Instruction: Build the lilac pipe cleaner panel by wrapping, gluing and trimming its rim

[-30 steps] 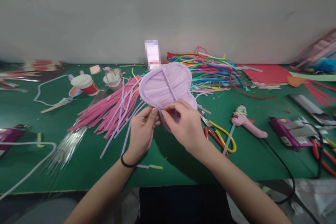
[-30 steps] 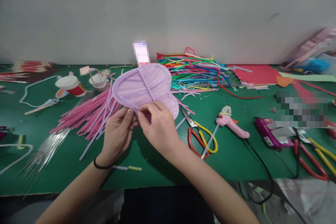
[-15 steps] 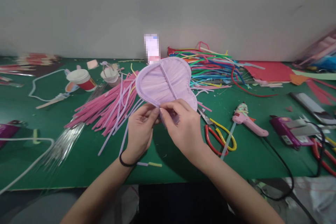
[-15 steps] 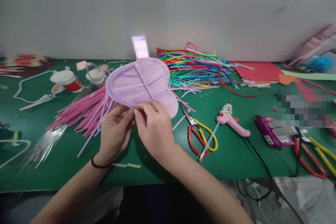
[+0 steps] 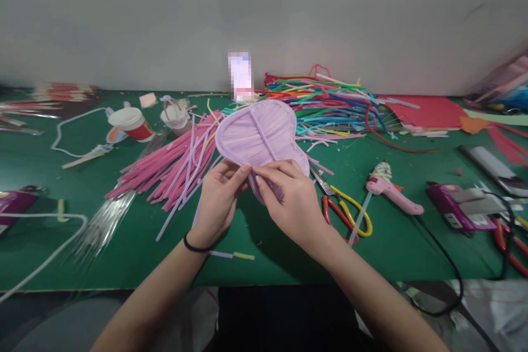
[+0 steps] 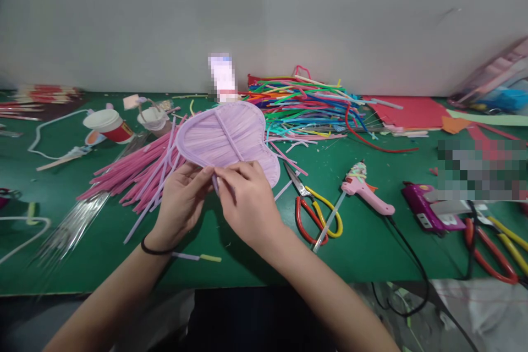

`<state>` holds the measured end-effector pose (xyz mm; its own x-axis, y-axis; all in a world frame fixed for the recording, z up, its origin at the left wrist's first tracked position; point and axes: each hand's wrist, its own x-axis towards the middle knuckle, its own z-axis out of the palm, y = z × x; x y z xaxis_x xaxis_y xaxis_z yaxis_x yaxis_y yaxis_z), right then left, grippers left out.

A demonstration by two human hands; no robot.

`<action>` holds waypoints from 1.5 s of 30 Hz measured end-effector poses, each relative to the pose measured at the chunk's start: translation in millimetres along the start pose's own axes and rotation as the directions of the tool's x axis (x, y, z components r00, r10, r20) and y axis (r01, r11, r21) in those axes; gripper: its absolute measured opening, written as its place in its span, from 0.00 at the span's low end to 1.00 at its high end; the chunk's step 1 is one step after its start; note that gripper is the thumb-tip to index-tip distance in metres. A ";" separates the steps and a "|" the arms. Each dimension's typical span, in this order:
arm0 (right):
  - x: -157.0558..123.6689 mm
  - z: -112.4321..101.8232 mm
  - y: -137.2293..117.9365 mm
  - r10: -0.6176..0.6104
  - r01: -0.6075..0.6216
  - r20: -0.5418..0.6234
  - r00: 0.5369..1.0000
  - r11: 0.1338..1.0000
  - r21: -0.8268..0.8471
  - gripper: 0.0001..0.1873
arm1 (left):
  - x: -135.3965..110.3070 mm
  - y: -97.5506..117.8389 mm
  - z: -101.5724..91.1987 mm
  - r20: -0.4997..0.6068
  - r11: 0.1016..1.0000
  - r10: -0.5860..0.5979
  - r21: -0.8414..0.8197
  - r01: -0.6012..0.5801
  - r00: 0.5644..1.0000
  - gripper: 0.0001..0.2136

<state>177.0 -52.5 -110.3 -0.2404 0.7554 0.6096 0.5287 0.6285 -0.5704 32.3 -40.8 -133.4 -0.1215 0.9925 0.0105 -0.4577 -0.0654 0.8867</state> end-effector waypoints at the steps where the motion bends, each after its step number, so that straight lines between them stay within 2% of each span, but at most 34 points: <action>1: -1.0 -5.1 1.6 0.005 -0.005 -0.023 1.000 1.000 -0.014 0.12 | 1.6 -0.8 -0.8 -0.008 1.000 0.005 0.016 -0.005 1.000 0.13; 3: -2.0 -18.6 8.2 0.041 -0.048 -0.107 0.993 0.997 -0.065 0.12 | 4.6 -2.0 -2.8 -0.025 0.999 0.017 0.045 -0.016 1.000 0.11; 5: -2.1 -33.6 19.6 0.123 -0.151 -0.215 0.969 0.981 -0.120 0.11 | 7.0 -1.8 -4.7 -0.043 0.998 0.024 0.062 -0.021 0.999 0.10; 7: -2.0 -45.1 33.0 0.256 -0.287 -0.269 0.928 0.955 -0.080 0.16 | 7.9 -0.6 -5.8 -0.042 0.997 -0.001 0.072 0.004 0.999 0.12; 8: -2.3 -48.3 39.2 0.354 -0.362 -0.246 0.902 0.932 0.014 0.22 | 7.7 0.2 -6.0 -0.029 0.997 -0.028 0.078 0.030 0.999 0.13; 10: -4.1 -49.0 48.1 0.532 -0.494 -0.071 0.844 0.822 0.284 0.29 | 6.5 1.5 -5.8 0.014 0.993 -0.084 0.089 0.082 0.996 0.13; 12: -7.0 -44.2 51.4 0.600 -0.573 0.133 0.789 0.640 0.512 0.28 | 4.7 2.0 -5.4 0.057 0.990 -0.118 0.085 0.113 0.991 0.13; 13: -8.5 -40.9 51.3 0.605 -0.584 0.190 0.773 0.560 0.588 0.25 | 3.9 2.2 -5.2 0.072 0.990 -0.125 0.076 0.120 0.990 0.14; 15: -11.2 -35.3 49.8 0.615 -0.562 0.205 0.761 0.467 0.683 0.22 | 2.5 2.9 -4.9 0.103 0.988 -0.144 0.077 0.137 0.984 0.15; 17: -12.9 -32.4 49.0 0.630 -0.526 0.161 0.759 0.449 0.722 0.22 | 1.4 4.5 -4.2 0.150 0.980 -0.182 0.108 0.167 0.972 0.14; 19: -13.8 -31.8 50.8 0.636 -0.512 0.129 0.761 0.466 0.721 0.21 | 0.3 6.3 -3.0 0.199 0.970 -0.228 0.136 0.203 0.953 0.13; 22: -14.2 -31.4 56.6 0.606 -0.531 0.150 0.781 0.519 0.669 0.21 | -0.6 6.5 -1.1 0.184 0.959 -0.281 0.098 0.267 0.942 0.14; 24: -14.5 -29.9 58.7 0.565 -0.531 0.134 0.814 0.630 0.568 0.22 | -0.2 4.0 -0.8 0.149 0.951 -0.307 0.083 0.297 0.940 0.16; 26: -15.8 -27.6 55.4 0.507 -0.460 -0.054 0.860 0.818 0.345 0.26 | 1.3 0.5 -1.1 0.114 0.954 -0.297 0.086 0.289 0.948 0.17; 27: -17.0 -26.2 51.1 0.436 -0.405 -0.179 0.882 0.895 0.186 0.26 | 2.3 -1.2 -1.4 0.098 0.959 -0.280 0.082 0.272 0.955 0.17; 28: -18.7 -24.6 44.9 0.341 -0.348 -0.273 0.900 0.937 0.023 0.23 | 3.2 -2.5 -1.5 0.083 0.966 -0.255 0.068 0.250 0.963 0.17; 29: -20.7 -22.6 37.3 0.246 -0.291 -0.307 0.920 0.950 -0.112 0.18 | 4.1 -3.3 -1.4 0.073 0.974 -0.225 0.046 0.222 0.972 0.17; 31: -25.1 -17.1 19.9 0.163 -0.193 -0.162 0.973 0.962 -0.193 0.04 | 5.1 -3.8 -0.4 0.068 0.985 -0.174 0.003 0.174 0.982 0.17; 32: -26.9 -13.6 11.7 0.163 -0.175 -0.077 0.984 0.968 -0.178 0.03 | 5.0 -3.5 0.6 0.065 0.988 -0.151 -0.012 0.152 0.986 0.18; 33: -28.3 -9.7 4.7 0.182 -0.185 -0.035 0.983 0.967 -0.178 0.02 | 4.5 -3.2 1.9 0.059 0.991 -0.129 -0.022 0.130 0.990 0.18; 38: -25.2 5.8 -8.3 0.236 -0.247 -0.080 0.969 0.946 -0.210 0.03 | -1.8 -2.6 10.0 0.011 0.999 -0.014 -0.044 0.014 1.000 0.16; 45: -20.6 9.7 -13.9 0.185 -0.189 -0.043 0.982 0.935 -0.301 0.05 | -8.3 -4.1 15.8 -0.088 0.994 0.036 -0.103 -0.045 0.995 0.14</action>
<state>166.7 -75.0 -120.3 -0.1032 0.8497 0.5170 0.7848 0.3889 -0.4825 49.1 -47.2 -129.8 -0.2148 0.9767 0.0019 -0.5403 -0.1205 0.8328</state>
